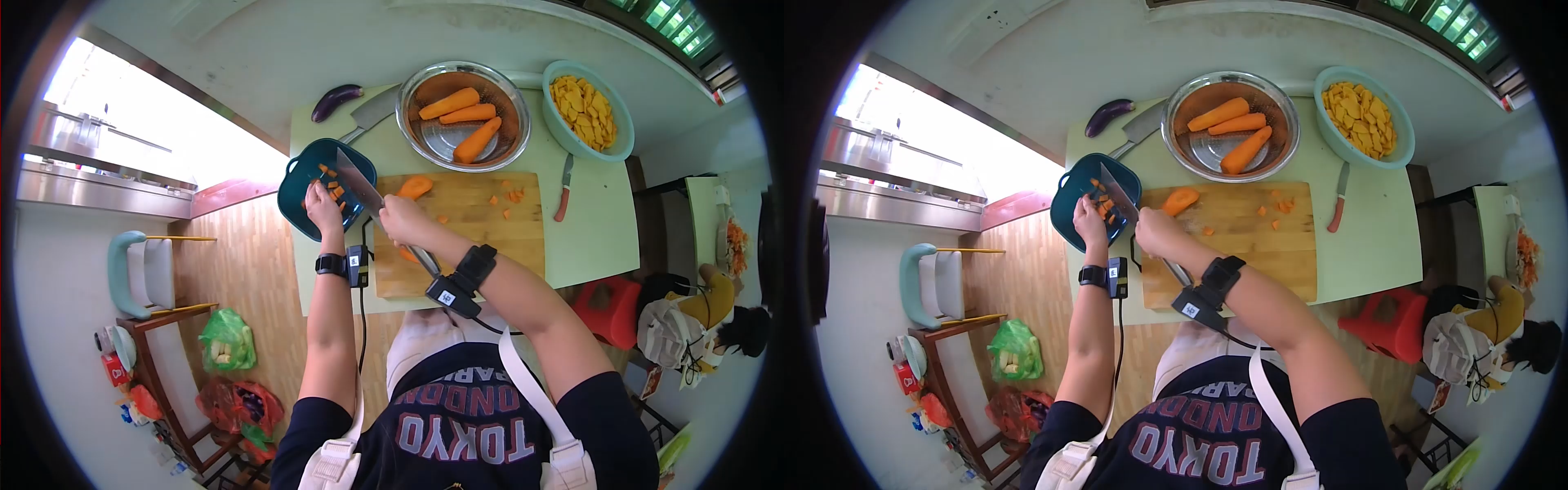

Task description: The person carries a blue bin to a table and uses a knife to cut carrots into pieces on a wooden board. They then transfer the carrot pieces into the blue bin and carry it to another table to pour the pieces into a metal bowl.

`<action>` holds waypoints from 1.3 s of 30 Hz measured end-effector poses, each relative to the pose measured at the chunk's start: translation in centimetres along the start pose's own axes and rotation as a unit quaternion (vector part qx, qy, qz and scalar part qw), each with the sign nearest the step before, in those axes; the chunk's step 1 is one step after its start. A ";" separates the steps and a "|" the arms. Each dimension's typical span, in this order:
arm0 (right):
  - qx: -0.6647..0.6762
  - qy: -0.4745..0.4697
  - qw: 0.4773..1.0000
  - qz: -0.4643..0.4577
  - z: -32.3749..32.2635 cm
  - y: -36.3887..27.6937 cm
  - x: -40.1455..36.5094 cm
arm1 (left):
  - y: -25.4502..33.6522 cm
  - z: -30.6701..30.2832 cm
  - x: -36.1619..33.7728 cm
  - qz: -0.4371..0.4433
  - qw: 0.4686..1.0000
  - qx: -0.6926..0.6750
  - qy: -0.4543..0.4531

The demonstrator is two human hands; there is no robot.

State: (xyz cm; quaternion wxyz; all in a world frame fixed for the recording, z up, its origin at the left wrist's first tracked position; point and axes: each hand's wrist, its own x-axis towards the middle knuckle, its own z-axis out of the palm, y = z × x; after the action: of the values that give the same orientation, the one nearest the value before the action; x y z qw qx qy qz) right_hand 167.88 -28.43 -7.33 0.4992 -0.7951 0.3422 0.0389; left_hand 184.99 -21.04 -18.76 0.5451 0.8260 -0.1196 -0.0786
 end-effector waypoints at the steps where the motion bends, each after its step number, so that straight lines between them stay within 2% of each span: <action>1: 0.061 -0.025 0.997 0.030 -0.4 0.5 -0.3 | -0.3 0.1 -0.4 -0.003 1.000 -0.001 -0.002; 2: 0.140 -0.049 0.987 0.061 -1.0 1.0 -0.9 | 1.5 -0.1 -1.5 0.034 0.999 0.011 0.025; 4: 0.190 -0.044 0.979 0.066 -2.1 3.3 -2.8 | 2.4 0.4 -2.8 0.145 0.983 0.038 0.102; 5: 0.240 -0.035 0.968 0.068 -2.8 4.7 -4.2 | 2.9 0.9 -3.4 0.144 0.984 0.035 0.097; 7: 0.210 0.005 0.973 0.099 -4.6 7.9 -7.7 | 4.5 1.9 -5.5 0.094 0.989 -0.114 -0.005; 9: 0.259 0.061 0.955 0.133 -5.8 12.0 -12.0 | 5.8 3.6 -8.6 0.205 0.969 -0.053 -0.128; 10: 0.284 0.088 0.942 0.157 -6.3 14.5 -14.2 | 6.6 4.4 -10.2 0.271 0.942 -0.006 -0.198; 12: 0.302 0.149 0.919 0.206 -7.4 17.7 -18.5 | 4.6 7.2 -12.8 0.349 0.866 0.018 -0.357; 13: 0.294 0.183 0.909 0.231 -7.9 18.7 -20.2 | 5.0 7.7 -13.9 0.350 0.864 0.015 -0.361; 15: 0.307 0.204 0.896 0.248 -8.4 21.4 -22.5 | 5.9 8.1 -15.9 0.292 0.825 0.238 -0.421; 16: 0.321 0.221 0.883 0.263 -8.3 22.9 -23.2 | 6.1 8.5 -16.5 0.260 0.826 0.307 -0.395; 17: 0.323 0.226 0.880 0.266 -8.4 23.2 -23.4 | 6.1 8.7 -16.8 0.263 0.823 0.305 -0.401; 19: 0.291 0.201 0.900 0.256 -8.0 23.9 -23.2 | 5.9 8.7 -16.7 0.166 0.850 0.318 -0.385; 21: 0.309 0.193 0.900 0.240 -7.2 23.8 -22.1 | 4.7 10.0 -16.7 0.148 0.855 0.292 -0.403; 23: 0.301 0.187 0.902 0.246 -6.6 23.9 -20.4 | 3.5 12.5 -16.5 0.229 0.833 0.197 -0.463; 27: 0.328 0.158 0.903 0.227 -5.8 23.3 -18.0 | 7.9 16.2 -18.2 0.232 0.836 0.175 -0.466; 29: 0.318 0.160 0.907 0.226 -5.4 22.7 -17.1 | 8.4 16.8 -18.3 0.294 0.818 0.117 -0.480; 30: 0.326 0.152 0.906 0.223 -5.3 22.3 -16.6 | 8.0 16.9 -18.2 0.292 0.820 0.117 -0.478; 33: 0.351 0.134 0.902 0.213 -4.8 21.4 -15.5 | 7.1 16.2 -17.3 0.244 0.843 0.062 -0.476; 35: 0.356 0.098 0.906 0.205 -4.5 20.4 -15.3 | 6.6 14.6 -17.1 0.155 0.875 0.057 -0.456; 36: 0.355 0.095 0.907 0.204 -4.4 19.8 -15.2 | 7.2 13.3 -16.9 0.154 0.876 0.059 -0.452; 38: 0.339 0.058 0.921 0.181 -4.0 18.3 -14.7 | 8.1 10.1 -16.2 0.192 0.908 0.015 -0.372; 39: 0.340 0.052 0.922 0.176 -3.8 16.9 -14.4 | 7.5 8.7 -15.5 0.193 0.910 0.020 -0.366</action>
State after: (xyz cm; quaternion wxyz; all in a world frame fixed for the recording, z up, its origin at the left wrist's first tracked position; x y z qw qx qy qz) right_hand 145.97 -28.86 -12.61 0.7063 -0.5051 0.4948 -0.0337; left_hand 167.03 -27.22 -15.28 0.4514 0.7110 -0.4689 -0.2664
